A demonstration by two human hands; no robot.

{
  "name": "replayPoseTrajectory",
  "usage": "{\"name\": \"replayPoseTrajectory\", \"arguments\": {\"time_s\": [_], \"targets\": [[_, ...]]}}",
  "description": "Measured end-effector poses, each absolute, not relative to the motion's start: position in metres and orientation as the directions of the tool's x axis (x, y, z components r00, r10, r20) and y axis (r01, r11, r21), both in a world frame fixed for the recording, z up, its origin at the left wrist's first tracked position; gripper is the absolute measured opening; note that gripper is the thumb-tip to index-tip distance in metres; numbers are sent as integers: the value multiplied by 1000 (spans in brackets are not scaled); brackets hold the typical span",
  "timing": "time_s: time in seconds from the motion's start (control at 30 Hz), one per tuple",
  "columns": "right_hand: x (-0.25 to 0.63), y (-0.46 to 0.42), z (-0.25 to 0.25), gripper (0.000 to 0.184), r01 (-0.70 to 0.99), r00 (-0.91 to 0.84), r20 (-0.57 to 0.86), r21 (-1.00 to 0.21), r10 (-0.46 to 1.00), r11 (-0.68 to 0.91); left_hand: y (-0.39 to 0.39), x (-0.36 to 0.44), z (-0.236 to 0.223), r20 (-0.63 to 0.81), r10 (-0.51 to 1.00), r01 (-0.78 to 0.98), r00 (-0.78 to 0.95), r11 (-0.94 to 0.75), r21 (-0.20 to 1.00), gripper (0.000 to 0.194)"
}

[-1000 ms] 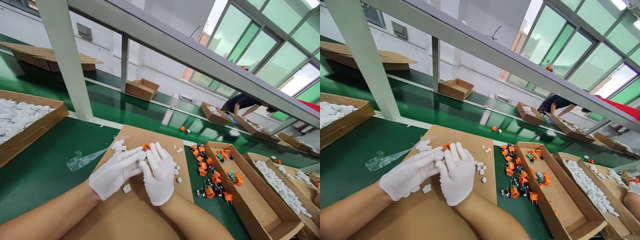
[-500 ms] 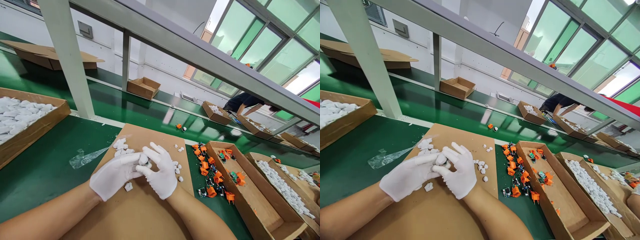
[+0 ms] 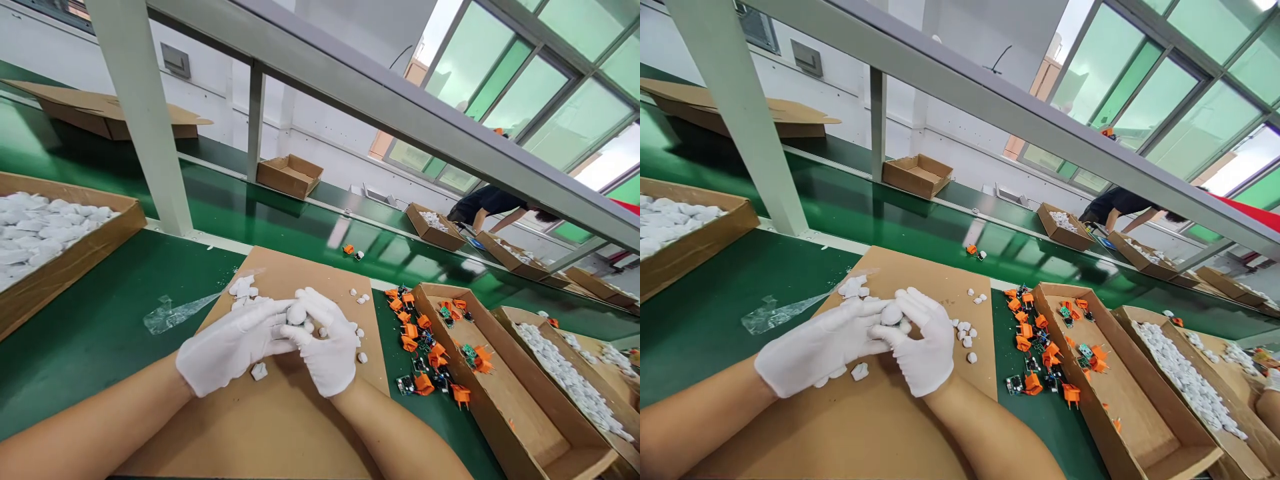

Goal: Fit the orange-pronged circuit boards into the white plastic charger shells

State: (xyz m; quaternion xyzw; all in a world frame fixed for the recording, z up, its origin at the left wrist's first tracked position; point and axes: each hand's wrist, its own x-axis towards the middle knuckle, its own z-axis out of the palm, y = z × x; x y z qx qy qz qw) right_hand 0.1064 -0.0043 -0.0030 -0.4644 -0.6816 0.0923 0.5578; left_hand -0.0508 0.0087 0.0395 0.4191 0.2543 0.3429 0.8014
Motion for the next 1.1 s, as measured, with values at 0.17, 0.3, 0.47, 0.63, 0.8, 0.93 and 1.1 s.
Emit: {"name": "replayPoseTrajectory", "arguments": {"time_s": [0.17,0.3,0.47,0.63,0.8,0.93,1.1], "targets": [[116,-4,-3,59,485,-3,660,-656,751,579,10,-52,39,-193,745,-278,639,457,845,27],[119,-6,4,71,406,-14,489,-795,872,451,13,-55,23,-189,751,-317,632,474,821,27],[113,-6,14,16,244,-24,491,-842,871,482,11,-55,3,-239,772,-339,589,504,795,21],[110,-8,5,26,342,-28,524,-795,851,501,12,-53,-5,-204,788,-385,581,487,784,15],[112,-10,-12,53,543,-235,773,-399,590,739,16,-52,-4,-86,812,-468,577,415,780,13],[113,-8,-11,51,458,-230,680,-556,696,694,13,-54,12,-152,830,-366,537,391,845,19],[119,-8,5,51,250,-86,532,-807,842,535,10,-57,13,-193,814,-262,548,387,884,23]]}}
